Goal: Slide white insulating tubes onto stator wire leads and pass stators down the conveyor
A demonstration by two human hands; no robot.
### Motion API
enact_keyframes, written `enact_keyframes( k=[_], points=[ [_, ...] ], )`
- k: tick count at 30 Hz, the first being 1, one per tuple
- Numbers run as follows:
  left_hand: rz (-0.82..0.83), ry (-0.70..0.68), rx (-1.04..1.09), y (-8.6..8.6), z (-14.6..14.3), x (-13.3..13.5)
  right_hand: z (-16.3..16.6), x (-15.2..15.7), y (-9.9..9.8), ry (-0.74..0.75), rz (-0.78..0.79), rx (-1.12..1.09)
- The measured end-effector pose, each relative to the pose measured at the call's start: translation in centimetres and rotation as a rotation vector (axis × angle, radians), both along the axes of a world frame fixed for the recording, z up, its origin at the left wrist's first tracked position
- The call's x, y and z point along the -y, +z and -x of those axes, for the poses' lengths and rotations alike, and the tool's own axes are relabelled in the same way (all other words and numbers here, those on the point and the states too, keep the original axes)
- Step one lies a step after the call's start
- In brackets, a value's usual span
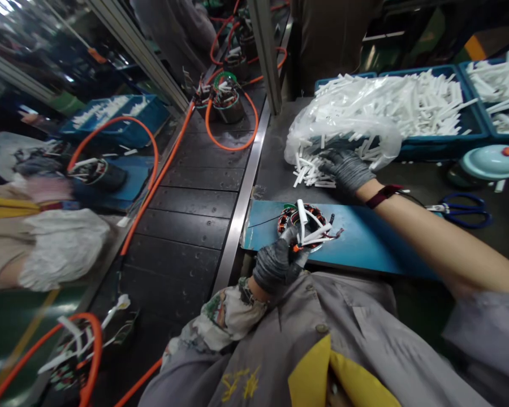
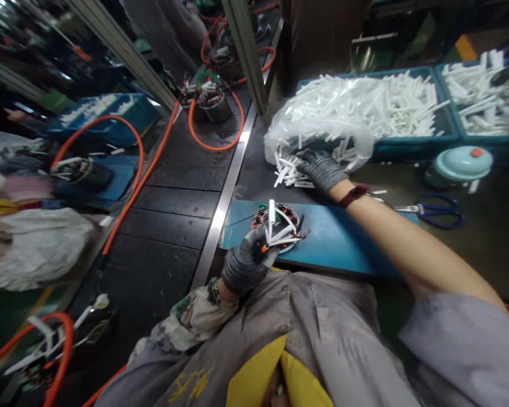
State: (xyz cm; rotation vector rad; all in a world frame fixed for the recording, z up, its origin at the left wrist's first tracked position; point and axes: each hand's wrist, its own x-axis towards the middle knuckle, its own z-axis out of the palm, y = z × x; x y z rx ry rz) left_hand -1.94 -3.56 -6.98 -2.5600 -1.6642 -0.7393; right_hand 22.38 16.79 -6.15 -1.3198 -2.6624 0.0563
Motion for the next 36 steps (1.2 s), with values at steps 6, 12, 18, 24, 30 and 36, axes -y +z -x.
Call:
enact_keyframes(
  k=[6, 12, 18, 24, 30, 36],
  points=[
    [-0.121, -0.261, -0.241, 0.0, 1.3, 0.2, -2.2, 9.7, 2.8, -0.312, 0.119, -0.593],
    [0.005, -0.226, -0.311, 0.0, 1.5, 0.2, -4.4, 15.0, 2.7, -0.141, 0.423, -0.677],
    [0.155, -0.226, -0.35, 0.4, 1.4, 0.2, -4.8, 12.3, 2.2, 0.044, 0.567, -0.746],
    [0.08, -0.211, -0.437, 0.9, 0.9, 0.4, -5.3, 10.4, 2.9, 0.171, 0.664, -0.636],
    [0.059, -0.219, -0.433, 1.1, 0.8, 0.4, -5.8, 9.5, 3.2, 0.187, 0.683, -0.619],
    [-0.012, -0.211, -0.412, 0.6, 0.9, 0.5, -6.1, 9.8, 2.5, 0.16, 0.846, -0.62]
  ],
)
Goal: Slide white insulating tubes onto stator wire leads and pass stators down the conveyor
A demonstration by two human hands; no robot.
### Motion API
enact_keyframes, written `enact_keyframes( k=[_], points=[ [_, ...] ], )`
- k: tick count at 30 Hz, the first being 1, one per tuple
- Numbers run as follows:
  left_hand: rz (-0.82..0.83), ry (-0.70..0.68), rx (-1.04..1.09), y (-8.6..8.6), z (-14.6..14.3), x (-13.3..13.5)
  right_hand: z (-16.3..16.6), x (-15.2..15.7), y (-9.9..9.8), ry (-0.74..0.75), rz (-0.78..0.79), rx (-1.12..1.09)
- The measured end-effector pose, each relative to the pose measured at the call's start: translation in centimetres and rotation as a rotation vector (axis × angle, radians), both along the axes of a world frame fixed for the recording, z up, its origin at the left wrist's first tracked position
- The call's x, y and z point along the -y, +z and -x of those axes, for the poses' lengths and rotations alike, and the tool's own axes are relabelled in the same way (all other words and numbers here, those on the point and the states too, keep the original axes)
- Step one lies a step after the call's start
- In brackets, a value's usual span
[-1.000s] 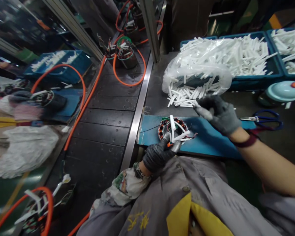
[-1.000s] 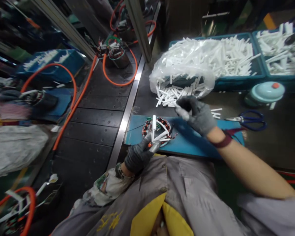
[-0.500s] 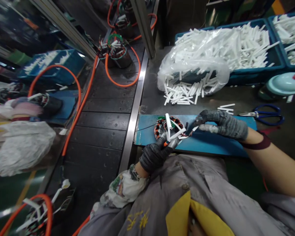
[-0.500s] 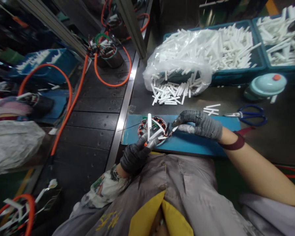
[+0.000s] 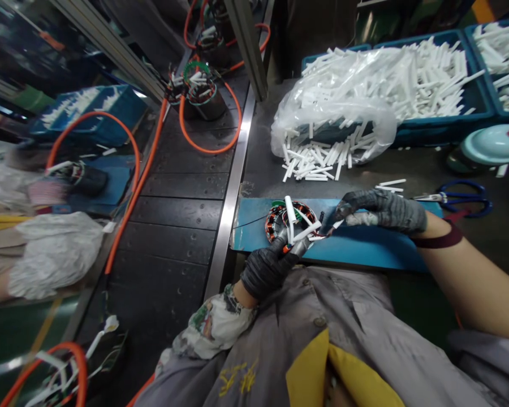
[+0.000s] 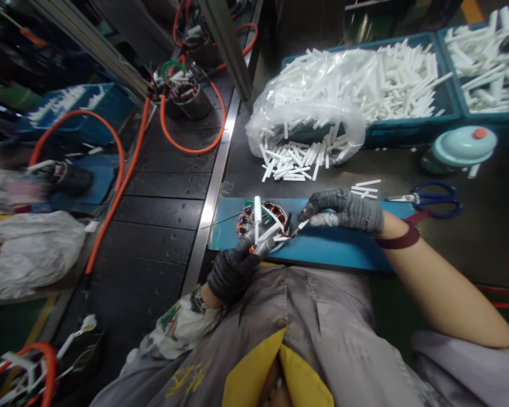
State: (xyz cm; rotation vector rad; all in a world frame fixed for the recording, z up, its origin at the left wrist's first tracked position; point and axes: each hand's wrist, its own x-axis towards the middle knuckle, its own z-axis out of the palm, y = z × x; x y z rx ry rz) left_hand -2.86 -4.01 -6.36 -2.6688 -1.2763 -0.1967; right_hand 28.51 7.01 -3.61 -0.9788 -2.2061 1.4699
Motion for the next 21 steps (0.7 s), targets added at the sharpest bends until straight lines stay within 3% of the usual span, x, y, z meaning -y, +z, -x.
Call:
enact_keyframes(
  k=[5, 10, 13, 18, 21],
  points=[
    [-0.092, 0.029, -0.039, -0.1, 0.0, 0.3, 0.2, -0.4, -0.4, 0.003, 0.075, 0.029],
    [-0.11, -0.002, -0.006, 0.2, -0.2, 0.1, 1.1, -0.8, -0.2, 0.186, -0.099, -0.072],
    [-0.183, -0.018, 0.017, 0.4, -0.3, 0.1, 1.8, 0.6, -0.1, 0.242, -0.249, -0.016],
    [-0.085, -0.03, -0.166, 1.2, -0.8, -0.1, 3.4, 4.4, -0.2, 0.016, -0.648, 0.242],
    [0.029, 0.017, -0.24, 2.2, -1.8, -0.8, 4.1, 5.5, -0.5, -0.114, -0.719, 0.362]
  ],
)
